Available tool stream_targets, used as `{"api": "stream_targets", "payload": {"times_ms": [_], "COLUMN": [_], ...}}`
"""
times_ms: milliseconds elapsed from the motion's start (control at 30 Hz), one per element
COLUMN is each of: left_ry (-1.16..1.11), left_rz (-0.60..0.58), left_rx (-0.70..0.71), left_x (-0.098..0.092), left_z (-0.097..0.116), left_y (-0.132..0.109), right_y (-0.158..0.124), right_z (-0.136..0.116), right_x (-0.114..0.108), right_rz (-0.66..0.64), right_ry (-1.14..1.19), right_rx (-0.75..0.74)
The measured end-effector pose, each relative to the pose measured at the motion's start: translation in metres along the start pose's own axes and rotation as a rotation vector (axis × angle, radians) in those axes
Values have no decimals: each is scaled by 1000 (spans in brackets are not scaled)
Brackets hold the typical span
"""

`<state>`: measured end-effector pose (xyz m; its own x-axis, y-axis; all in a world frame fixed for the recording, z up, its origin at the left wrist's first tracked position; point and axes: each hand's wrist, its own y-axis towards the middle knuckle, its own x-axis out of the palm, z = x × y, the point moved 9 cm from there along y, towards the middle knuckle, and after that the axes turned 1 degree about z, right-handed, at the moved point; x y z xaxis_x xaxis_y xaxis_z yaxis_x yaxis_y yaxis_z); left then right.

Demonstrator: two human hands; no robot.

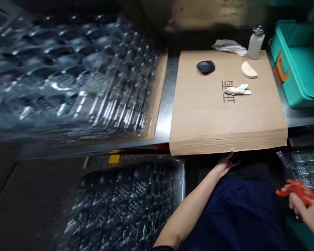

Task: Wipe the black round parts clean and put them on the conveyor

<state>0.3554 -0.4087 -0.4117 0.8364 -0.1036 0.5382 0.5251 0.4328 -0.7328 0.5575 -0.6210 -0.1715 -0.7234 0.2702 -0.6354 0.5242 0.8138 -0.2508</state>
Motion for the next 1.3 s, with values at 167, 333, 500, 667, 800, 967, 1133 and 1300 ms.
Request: {"api": "stream_targets", "payload": {"times_ms": [167,333,500,667,800,967,1133,1300], "left_ry": [-218,-146,349,624,282,-170,-288,-236], "left_rz": [-11,22,9,-3,32,38,55,49], "left_rx": [-68,-3,410,520,391,50,21,-21], "left_x": [1,-11,-3,9,-2,-12,-16,-14], "left_z": [-1,4,36,38,34,12,13,8], "left_y": [6,5,-9,-22,-13,5,4,2], "right_y": [-9,18,28,37,36,30,29,28], "right_z": [-5,-21,-29,-36,-37,-37,-36,-36], "right_x": [119,137,126,125,130,141,145,144], "right_rz": [-429,-422,-442,-447,-451,-486,-485,-469], "right_ry": [-466,-802,-826,-844,-840,-847,-841,-798], "right_rx": [51,-14,52,79,68,20,9,-2]}}
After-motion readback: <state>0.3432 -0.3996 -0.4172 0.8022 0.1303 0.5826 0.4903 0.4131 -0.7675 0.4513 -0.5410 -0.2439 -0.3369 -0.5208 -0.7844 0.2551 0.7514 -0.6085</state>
